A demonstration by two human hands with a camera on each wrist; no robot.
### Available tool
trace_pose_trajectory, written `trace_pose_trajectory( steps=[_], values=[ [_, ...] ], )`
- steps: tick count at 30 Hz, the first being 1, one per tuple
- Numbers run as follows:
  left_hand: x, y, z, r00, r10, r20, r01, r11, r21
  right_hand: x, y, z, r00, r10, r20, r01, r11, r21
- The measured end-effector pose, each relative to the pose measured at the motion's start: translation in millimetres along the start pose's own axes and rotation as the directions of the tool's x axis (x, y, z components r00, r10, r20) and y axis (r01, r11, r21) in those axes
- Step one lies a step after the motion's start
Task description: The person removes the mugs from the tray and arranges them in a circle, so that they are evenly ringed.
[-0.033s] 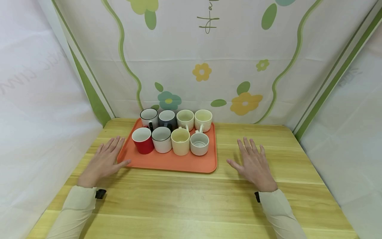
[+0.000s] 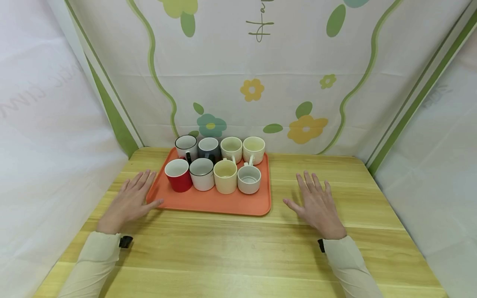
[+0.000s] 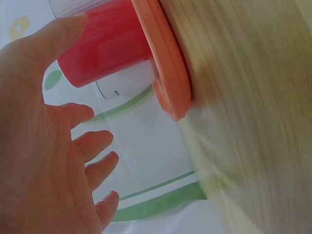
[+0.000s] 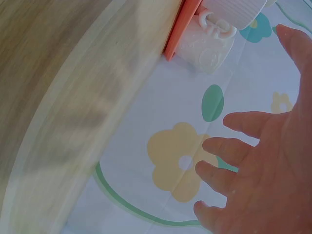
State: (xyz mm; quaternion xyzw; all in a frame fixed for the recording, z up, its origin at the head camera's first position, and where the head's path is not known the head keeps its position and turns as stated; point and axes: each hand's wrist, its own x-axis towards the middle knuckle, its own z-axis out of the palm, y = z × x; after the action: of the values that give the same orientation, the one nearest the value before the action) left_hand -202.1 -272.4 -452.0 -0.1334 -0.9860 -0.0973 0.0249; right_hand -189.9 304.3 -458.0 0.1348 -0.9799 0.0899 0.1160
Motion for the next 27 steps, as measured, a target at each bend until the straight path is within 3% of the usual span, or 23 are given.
trace_pose_trajectory(
  steps=[27],
  values=[
    [-0.6, -0.5, 0.9, 1.0, -0.002, 0.015, 0.002, 1.0, -0.015, 0.3, -2.8, -1.4, 1.0, -0.005, 0.016, 0.005, 1.0, 0.006]
  ],
)
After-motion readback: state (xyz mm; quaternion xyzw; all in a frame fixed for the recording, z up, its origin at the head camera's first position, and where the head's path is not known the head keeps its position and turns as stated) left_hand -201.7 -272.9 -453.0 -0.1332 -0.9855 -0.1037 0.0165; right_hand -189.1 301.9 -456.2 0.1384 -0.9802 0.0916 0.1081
